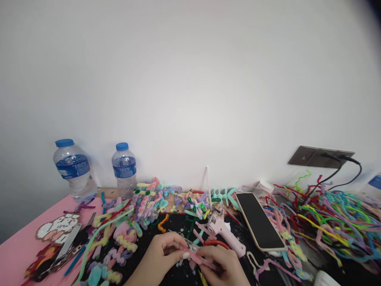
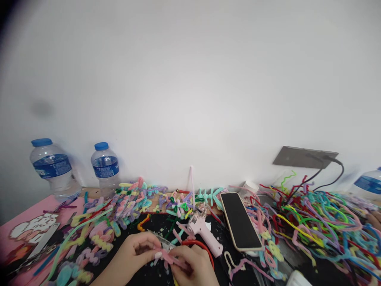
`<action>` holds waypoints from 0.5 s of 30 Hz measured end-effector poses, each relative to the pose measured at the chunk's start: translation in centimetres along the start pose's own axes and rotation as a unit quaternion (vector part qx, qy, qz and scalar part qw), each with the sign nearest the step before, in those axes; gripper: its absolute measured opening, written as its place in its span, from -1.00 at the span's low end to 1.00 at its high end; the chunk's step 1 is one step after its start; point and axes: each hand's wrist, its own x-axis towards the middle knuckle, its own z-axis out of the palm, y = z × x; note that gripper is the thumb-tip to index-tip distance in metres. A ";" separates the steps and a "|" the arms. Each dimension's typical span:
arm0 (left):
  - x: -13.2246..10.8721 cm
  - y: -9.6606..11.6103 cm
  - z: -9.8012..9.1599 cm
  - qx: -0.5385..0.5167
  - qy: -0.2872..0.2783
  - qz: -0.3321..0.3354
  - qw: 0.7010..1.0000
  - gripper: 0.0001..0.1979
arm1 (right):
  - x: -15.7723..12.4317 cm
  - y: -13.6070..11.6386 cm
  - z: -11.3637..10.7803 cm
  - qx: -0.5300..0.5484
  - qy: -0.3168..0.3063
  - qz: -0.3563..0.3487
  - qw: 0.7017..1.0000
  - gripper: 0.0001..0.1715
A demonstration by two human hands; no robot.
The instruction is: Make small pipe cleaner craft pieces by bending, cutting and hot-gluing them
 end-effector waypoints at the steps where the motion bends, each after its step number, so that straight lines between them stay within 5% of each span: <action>1: 0.0 -0.1 0.0 0.002 0.002 0.000 1.000 -0.88 | 0.0 0.0 -0.1 -0.006 0.003 -0.009 1.000 -0.75; 15: 0.1 -0.2 0.1 0.014 0.008 0.007 1.000 -0.86 | -0.2 0.2 0.0 -0.036 0.005 -0.009 0.999 -0.74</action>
